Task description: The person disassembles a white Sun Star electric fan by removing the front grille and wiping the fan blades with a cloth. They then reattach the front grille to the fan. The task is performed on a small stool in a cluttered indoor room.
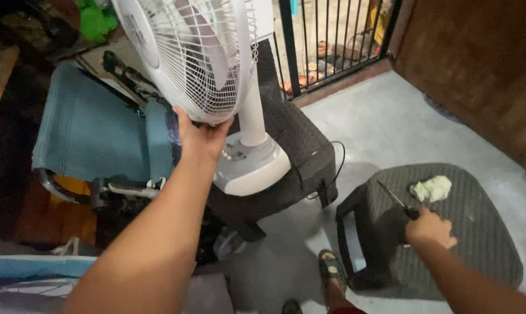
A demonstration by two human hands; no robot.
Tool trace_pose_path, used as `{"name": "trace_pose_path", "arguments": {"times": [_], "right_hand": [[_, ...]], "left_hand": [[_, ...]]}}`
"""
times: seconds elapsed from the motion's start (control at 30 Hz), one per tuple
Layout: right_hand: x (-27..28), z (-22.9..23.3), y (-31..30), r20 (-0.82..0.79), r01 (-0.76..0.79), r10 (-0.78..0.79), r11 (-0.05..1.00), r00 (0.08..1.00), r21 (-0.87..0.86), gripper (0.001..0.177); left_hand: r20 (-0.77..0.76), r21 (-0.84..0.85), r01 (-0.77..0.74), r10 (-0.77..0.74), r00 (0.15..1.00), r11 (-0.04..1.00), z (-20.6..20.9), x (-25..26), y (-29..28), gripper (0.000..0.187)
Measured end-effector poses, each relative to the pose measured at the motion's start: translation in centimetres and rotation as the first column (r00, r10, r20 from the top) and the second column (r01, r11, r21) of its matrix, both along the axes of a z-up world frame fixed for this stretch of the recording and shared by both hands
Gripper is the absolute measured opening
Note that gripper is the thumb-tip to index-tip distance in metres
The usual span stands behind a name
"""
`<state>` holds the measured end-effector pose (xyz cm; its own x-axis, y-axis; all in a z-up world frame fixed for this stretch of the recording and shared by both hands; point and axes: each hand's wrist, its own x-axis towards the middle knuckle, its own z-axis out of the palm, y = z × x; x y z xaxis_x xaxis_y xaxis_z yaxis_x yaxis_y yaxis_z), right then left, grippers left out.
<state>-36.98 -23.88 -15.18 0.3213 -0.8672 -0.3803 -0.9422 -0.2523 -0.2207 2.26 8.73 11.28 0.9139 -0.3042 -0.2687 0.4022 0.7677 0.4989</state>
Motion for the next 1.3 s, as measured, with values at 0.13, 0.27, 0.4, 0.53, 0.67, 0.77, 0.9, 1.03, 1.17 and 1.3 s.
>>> {"name": "trace_pose_path", "arguments": {"times": [0.13,0.27,0.4,0.53,0.67,0.77,0.9,1.03,1.17,1.3], "right_hand": [[-1.3,-0.7,1.9,0.011,-0.231,0.236,0.958,0.972,-0.171,0.063],[-4.3,-1.1,5.3,-0.239,-0.384,0.353,0.918,0.905,-0.099,0.049],[-5.3,-2.8,6.2,-0.028,-0.283,0.282,0.955,0.959,-0.089,0.041],[-5.4,-3.9,5.7,0.008,-0.272,0.273,0.961,0.962,-0.053,0.038],[-3.6,-0.6,6.6,0.046,-0.147,0.146,0.989,0.988,-0.001,0.035],[0.4,5.5,7.4,0.166,-0.162,0.186,0.976,0.968,-0.149,0.028],[8.6,16.6,9.8,0.68,-0.144,0.036,0.984,0.733,0.103,0.031],[16.3,27.7,11.6,0.822,-0.514,-0.47,0.642,0.322,0.569,0.025],[21.8,32.7,13.3,0.727,-0.646,-0.556,0.39,0.403,0.656,0.023],[25.2,32.6,14.9,0.731,-0.717,-0.534,0.294,0.425,0.632,0.031]], "left_hand": [[0.129,0.055,0.096,-0.102,0.986,0.994,1.4,-0.4,0.4,0.083],[0.074,-0.05,0.105,-0.101,0.992,0.993,2.0,-0.9,0.1,0.079],[0.068,-0.064,0.108,-0.104,0.992,0.992,2.6,-1.1,0.2,0.077],[0.019,-0.098,0.077,-0.076,0.997,0.992,2.8,-1.7,0.3,0.078],[0.026,-0.121,0.072,-0.069,0.997,0.99,2.9,-2.0,0.8,0.075],[0.009,-0.12,0.048,-0.047,0.999,0.992,2.6,-1.5,1.1,0.076],[-0.068,-0.147,-0.003,-0.007,0.998,0.989,1.8,-0.2,2.1,0.077],[-0.074,-0.099,-0.03,0.023,0.997,0.995,1.4,1.5,2.0,0.08],[-0.075,-0.101,-0.042,0.035,0.997,0.994,0.4,3.3,2.7,0.08],[-0.059,-0.089,-0.024,0.019,0.998,0.996,-0.7,5.3,3.8,0.078]]}}
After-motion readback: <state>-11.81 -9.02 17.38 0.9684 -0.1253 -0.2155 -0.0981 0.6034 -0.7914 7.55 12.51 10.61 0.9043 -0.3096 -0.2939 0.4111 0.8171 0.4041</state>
